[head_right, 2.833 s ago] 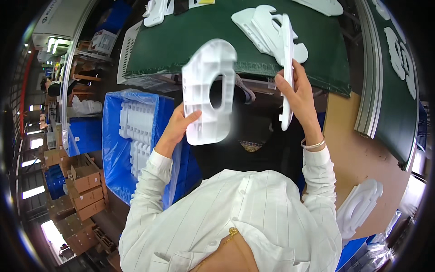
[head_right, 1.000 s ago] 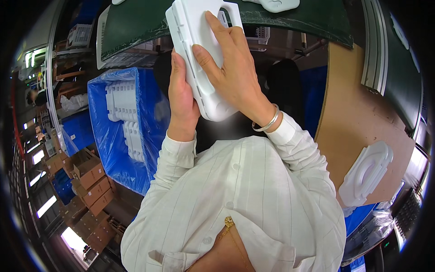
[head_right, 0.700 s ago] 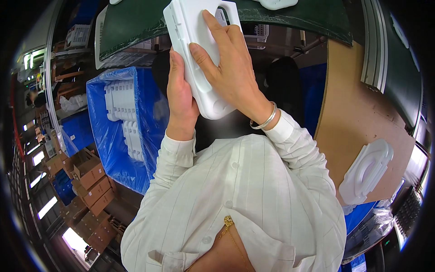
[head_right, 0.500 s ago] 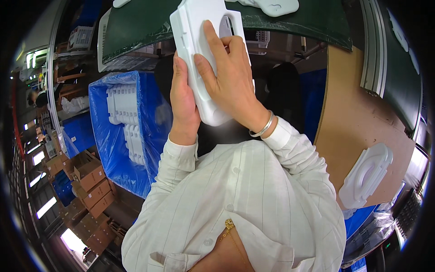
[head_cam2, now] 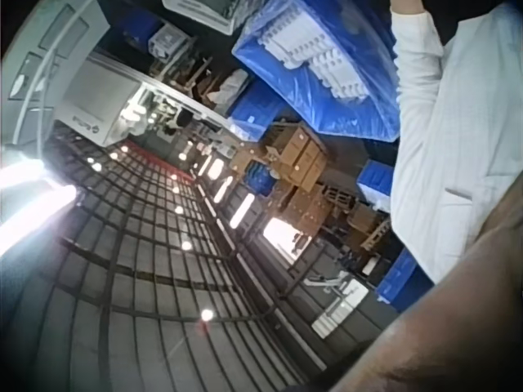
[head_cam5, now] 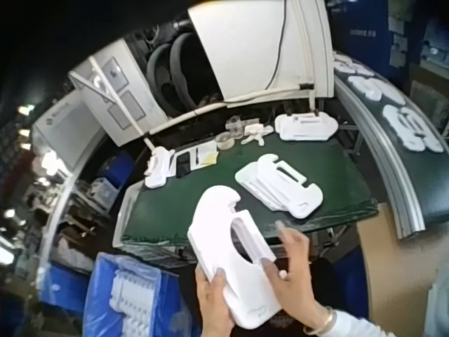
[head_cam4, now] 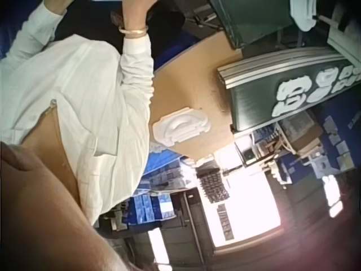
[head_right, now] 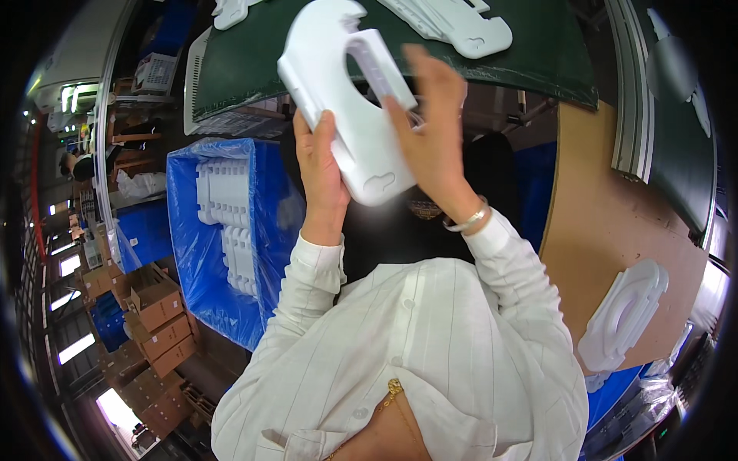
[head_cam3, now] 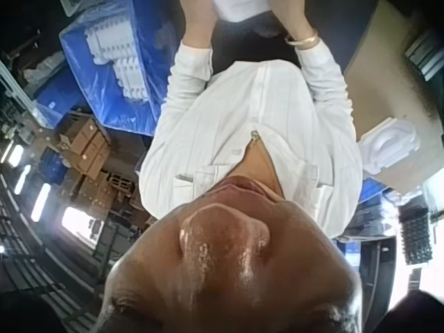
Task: Manually assembling white plastic housings by joining halves together and applying a treatment with a small brush.
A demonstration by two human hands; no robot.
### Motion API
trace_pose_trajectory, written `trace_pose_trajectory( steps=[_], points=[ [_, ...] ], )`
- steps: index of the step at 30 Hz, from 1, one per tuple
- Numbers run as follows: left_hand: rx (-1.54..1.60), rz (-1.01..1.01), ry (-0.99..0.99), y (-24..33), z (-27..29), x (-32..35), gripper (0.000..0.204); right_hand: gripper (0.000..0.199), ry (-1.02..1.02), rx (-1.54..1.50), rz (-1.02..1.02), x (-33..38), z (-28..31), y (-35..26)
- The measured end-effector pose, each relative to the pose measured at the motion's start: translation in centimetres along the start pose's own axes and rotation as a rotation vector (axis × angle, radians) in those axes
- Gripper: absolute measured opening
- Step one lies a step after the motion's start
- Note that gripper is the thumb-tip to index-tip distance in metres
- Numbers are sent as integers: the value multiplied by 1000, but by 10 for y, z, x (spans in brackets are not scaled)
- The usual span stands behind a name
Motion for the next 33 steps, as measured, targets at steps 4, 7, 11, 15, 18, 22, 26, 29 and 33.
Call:
trace_pose_trajectory(
  steps=[4,7,11,15,18,22,26,29,33],
  points=[
    [4,-138,95,4,2,-9,50,53,-187,-912,-895,31,-8,68],
    [0,-164,145,0,-4,-1,50,53,-525,-1636,-1329,74,-44,60],
    [28,-141,78,-1,1,-9,46,51,-399,-1397,-1122,71,-41,52],
    [182,-1,120,8,22,-37,59,50,-306,-1089,-903,67,-26,55],
    [244,-18,330,3,24,-57,72,49,-299,-832,-753,76,-24,52],
    [230,-6,434,-8,37,-56,66,45,-264,-588,-514,72,-21,31],
    [284,-68,337,-11,34,-52,65,41,-322,-442,-432,75,-17,33],
    [334,-97,262,3,37,-57,62,37,-309,-418,-367,77,-14,30],
    [31,-443,99,8,64,-69,39,40,-298,-269,-126,83,-16,33]
  ],
)
Point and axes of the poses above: each hand's wrist, its own x-axis away from the middle knuckle, its own z-axis out of the back of the hand, y = z × x, the point moved 4 cm from there along -x, towards the middle knuckle, and after that the axes turned 15 degrees about -z, right-handed, at the moved point
